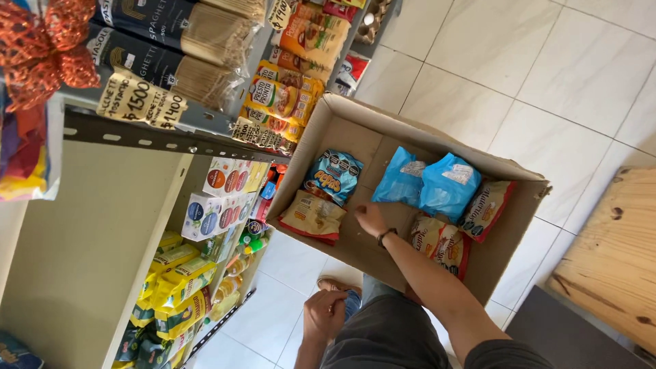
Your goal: The person takes various snack bags from a cardboard box and places them onto a metal shelf, organizing them into rows.
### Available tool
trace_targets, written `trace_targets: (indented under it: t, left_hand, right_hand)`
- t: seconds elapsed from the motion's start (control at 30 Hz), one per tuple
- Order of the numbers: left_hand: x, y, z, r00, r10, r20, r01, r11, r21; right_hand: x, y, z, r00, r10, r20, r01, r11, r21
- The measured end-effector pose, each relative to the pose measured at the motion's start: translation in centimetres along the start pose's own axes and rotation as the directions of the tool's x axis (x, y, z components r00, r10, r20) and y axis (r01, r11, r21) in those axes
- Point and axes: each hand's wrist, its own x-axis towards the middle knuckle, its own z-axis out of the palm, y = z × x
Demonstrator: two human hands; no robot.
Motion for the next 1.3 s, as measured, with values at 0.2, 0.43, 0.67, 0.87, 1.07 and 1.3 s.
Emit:
trace_targets:
  t: [0.2,0.43,0.67,0.87,1.07,1.3]
  left_hand:
    - [0.1,1.6,-0.5,0.978,-0.194,0.069,0.197,0.98,-0.038]
    - [0.7,2.4,-1.6,0.983,-0.181,-0.014,0.18,0.983,-0.031]
    - [1.6,2.4,-1.3,0.974,-0.225,-0.031,0.223,0.973,-0.054]
    - [2.5,2.1,-1.0,0.976,-0.219,-0.009,0.218,0.974,-0.062]
    - [4.7,1.9,-1.9,0.989,-0.146,-0.034,0.143,0.986,-0.082]
    - [10.8,1.0,-4.0,0.953,-0.288,-0.093,0.26,0.937,-0.231]
  right_hand:
    - [7.4,1.3,3.1,0.972,0.148,-0.182,-0.112,0.974,0.197]
    - [11.4,-0.9,4.1,0.926,0.337,-0.169,-0.271,0.907,0.323]
    - [10.0,-1.4,2.9,0.965,0.053,-0.257,0.037,0.942,0.333]
    - [4.7,-4.0,1.1,0.906,-0.355,-0.232,0.402,0.894,0.201]
    - [-0.2,-6.4,-4.7,0.775,-0.615,-0.148,0.62,0.785,-0.016]
    - [-10.3,-12.0,-12.9,0.664,-0.738,0.117,0.747,0.659,-0.081]
